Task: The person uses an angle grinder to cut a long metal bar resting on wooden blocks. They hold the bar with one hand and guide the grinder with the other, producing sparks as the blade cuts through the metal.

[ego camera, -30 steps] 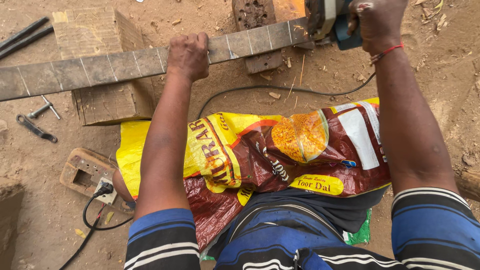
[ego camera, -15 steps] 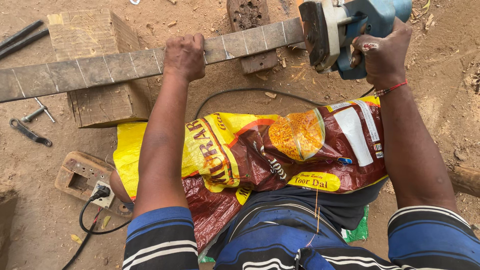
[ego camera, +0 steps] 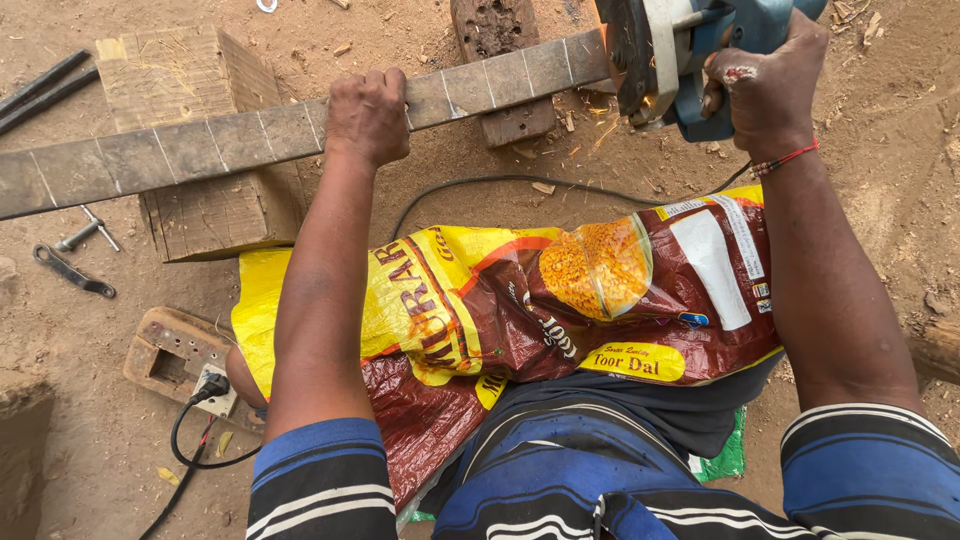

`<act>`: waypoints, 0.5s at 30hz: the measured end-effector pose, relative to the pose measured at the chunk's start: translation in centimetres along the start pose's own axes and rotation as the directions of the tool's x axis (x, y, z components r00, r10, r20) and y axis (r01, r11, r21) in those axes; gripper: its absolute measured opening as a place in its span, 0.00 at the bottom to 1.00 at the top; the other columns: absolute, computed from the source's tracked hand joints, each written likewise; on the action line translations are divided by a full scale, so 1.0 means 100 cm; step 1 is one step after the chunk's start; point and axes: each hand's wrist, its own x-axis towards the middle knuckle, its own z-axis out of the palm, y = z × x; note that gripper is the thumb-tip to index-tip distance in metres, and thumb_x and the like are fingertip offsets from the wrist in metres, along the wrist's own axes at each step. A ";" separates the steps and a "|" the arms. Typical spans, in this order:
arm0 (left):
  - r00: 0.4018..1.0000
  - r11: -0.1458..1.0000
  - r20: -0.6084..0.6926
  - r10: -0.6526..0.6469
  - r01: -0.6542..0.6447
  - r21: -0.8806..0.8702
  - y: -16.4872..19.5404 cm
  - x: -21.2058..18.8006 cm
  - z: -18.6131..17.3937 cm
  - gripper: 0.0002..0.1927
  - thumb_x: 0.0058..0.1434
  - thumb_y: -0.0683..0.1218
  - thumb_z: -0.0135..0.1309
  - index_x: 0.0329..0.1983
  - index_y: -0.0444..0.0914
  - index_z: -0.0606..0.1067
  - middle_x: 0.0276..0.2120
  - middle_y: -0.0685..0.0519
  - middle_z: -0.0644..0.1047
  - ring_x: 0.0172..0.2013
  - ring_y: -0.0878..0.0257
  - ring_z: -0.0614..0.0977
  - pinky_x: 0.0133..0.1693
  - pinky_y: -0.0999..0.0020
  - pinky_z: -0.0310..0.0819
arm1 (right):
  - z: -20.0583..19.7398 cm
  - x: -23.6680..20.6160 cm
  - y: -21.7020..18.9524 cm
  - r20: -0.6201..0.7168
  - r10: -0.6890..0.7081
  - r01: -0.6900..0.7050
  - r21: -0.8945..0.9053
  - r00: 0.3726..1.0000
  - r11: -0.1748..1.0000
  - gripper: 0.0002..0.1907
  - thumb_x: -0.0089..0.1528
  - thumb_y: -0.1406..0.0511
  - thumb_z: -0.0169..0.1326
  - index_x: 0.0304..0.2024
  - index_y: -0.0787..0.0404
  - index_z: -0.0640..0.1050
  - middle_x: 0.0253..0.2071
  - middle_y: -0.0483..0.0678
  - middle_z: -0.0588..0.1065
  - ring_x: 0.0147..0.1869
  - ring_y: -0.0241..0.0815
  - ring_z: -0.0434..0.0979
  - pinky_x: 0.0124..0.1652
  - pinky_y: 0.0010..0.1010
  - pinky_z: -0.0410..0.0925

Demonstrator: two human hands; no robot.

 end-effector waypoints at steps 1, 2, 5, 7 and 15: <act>1.000 1.000 0.002 0.001 -0.001 -0.005 0.000 0.001 0.000 0.08 0.55 0.42 0.50 0.39 0.39 0.73 0.24 0.53 0.74 0.20 0.67 0.71 0.22 0.71 0.65 | 0.000 0.001 0.001 0.010 -0.033 0.033 -0.007 0.999 0.999 0.05 0.60 0.79 0.56 0.37 0.69 0.76 0.33 0.48 0.77 0.31 0.35 0.78 0.32 0.25 0.72; 1.000 1.000 0.003 0.001 -0.001 -0.009 0.000 0.001 0.000 0.08 0.55 0.42 0.50 0.39 0.39 0.73 0.24 0.53 0.74 0.20 0.67 0.70 0.22 0.71 0.65 | 0.001 0.003 0.000 0.020 -0.067 0.067 -0.013 0.998 0.998 0.06 0.61 0.80 0.55 0.38 0.69 0.75 0.35 0.49 0.78 0.32 0.36 0.79 0.33 0.25 0.73; 1.000 1.000 -0.010 0.010 -0.010 0.026 0.000 0.000 -0.001 0.09 0.55 0.43 0.50 0.40 0.38 0.74 0.23 0.52 0.75 0.20 0.67 0.71 0.23 0.71 0.66 | 0.006 0.004 -0.007 0.012 0.002 -0.003 0.043 1.000 0.999 0.08 0.62 0.81 0.54 0.41 0.69 0.74 0.32 0.51 0.77 0.28 0.38 0.79 0.28 0.28 0.73; 1.000 1.000 0.009 0.009 -0.009 0.020 0.001 0.000 -0.002 0.10 0.55 0.43 0.50 0.40 0.38 0.74 0.23 0.52 0.75 0.19 0.66 0.71 0.22 0.71 0.66 | 0.011 0.006 -0.016 0.015 0.037 -0.038 0.080 0.999 0.996 0.07 0.62 0.81 0.54 0.40 0.69 0.73 0.30 0.51 0.75 0.25 0.40 0.78 0.24 0.29 0.71; 1.000 0.999 0.000 0.007 -0.007 0.037 0.002 0.000 -0.005 0.10 0.55 0.43 0.51 0.40 0.38 0.74 0.24 0.51 0.75 0.20 0.67 0.72 0.22 0.71 0.67 | 0.017 0.017 -0.018 -0.026 0.116 -0.112 0.130 0.993 0.985 0.10 0.58 0.78 0.55 0.38 0.63 0.71 0.25 0.47 0.72 0.22 0.36 0.74 0.22 0.26 0.68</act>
